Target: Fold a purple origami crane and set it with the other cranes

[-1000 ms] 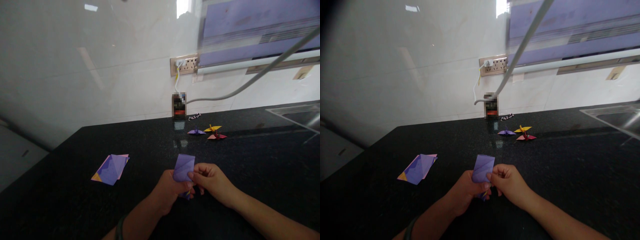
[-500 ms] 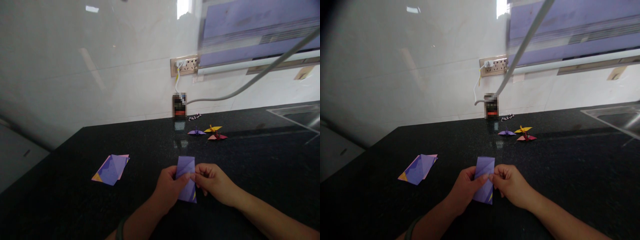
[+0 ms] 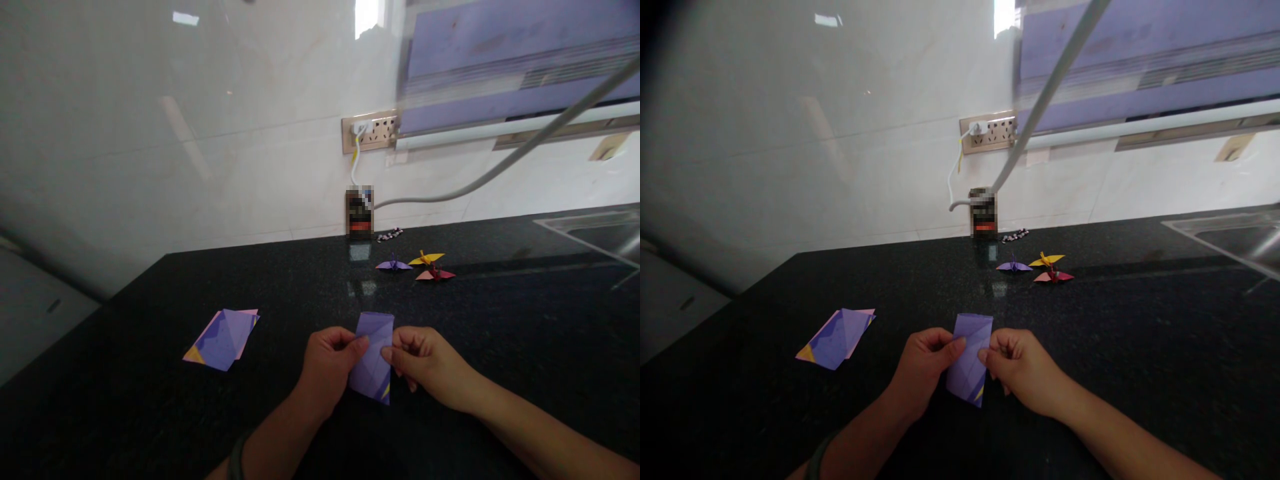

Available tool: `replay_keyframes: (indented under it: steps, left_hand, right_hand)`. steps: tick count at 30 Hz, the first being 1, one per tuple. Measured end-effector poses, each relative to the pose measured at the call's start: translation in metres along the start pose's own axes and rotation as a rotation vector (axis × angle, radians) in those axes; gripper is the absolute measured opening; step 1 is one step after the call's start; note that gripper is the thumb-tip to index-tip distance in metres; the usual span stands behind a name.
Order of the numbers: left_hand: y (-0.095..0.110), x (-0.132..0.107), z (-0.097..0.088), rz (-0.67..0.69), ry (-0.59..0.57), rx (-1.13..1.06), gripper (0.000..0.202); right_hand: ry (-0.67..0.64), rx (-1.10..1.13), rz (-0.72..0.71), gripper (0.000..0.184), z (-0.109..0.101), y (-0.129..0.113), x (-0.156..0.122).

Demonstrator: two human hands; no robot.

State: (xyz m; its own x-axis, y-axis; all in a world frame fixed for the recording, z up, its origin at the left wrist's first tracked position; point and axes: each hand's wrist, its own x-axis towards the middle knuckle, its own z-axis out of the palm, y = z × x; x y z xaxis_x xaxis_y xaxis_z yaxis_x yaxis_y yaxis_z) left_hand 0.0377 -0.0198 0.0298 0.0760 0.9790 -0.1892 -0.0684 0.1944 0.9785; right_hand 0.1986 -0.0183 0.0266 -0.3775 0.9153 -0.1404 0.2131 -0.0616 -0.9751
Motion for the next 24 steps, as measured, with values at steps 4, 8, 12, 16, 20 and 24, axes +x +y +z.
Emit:
replay_keyframes:
  steps: [4, 8, 12, 16, 20, 24]
  left_hand:
    - [-0.0003, -0.0018, 0.0002, 0.001, 0.008, -0.036, 0.023]
    - [-0.0010, -0.0021, -0.0001, 0.021, -0.019, -0.011, 0.023]
    - [0.0000, -0.0006, -0.0016, -0.020, -0.116, -0.033, 0.022]
    - [-0.0028, 0.0008, -0.0024, -0.020, -0.130, -0.026, 0.023]
    - [-0.0069, 0.0016, -0.0025, 0.018, -0.028, 0.044, 0.024]
    - [-0.0065, 0.0003, -0.0025, 0.055, 0.032, 0.078, 0.030]
  right_hand:
    - [-0.011, 0.009, -0.002, 0.029, -0.0002, 0.0005, -0.0002]
    - [-0.021, 0.030, 0.004, 0.029, -0.0006, 0.0007, -0.0005]
    - [-0.050, 0.009, 0.015, 0.029, 0.0005, 0.0004, -0.0020]
    - [-0.097, 0.005, 0.027, 0.027, 0.0019, -0.0008, -0.0035]
    - [-0.105, 0.003, 0.020, 0.026, 0.0022, -0.0024, -0.0042]
    - [-0.098, 0.004, 0.028, 0.027, 0.0024, -0.0039, -0.0051]
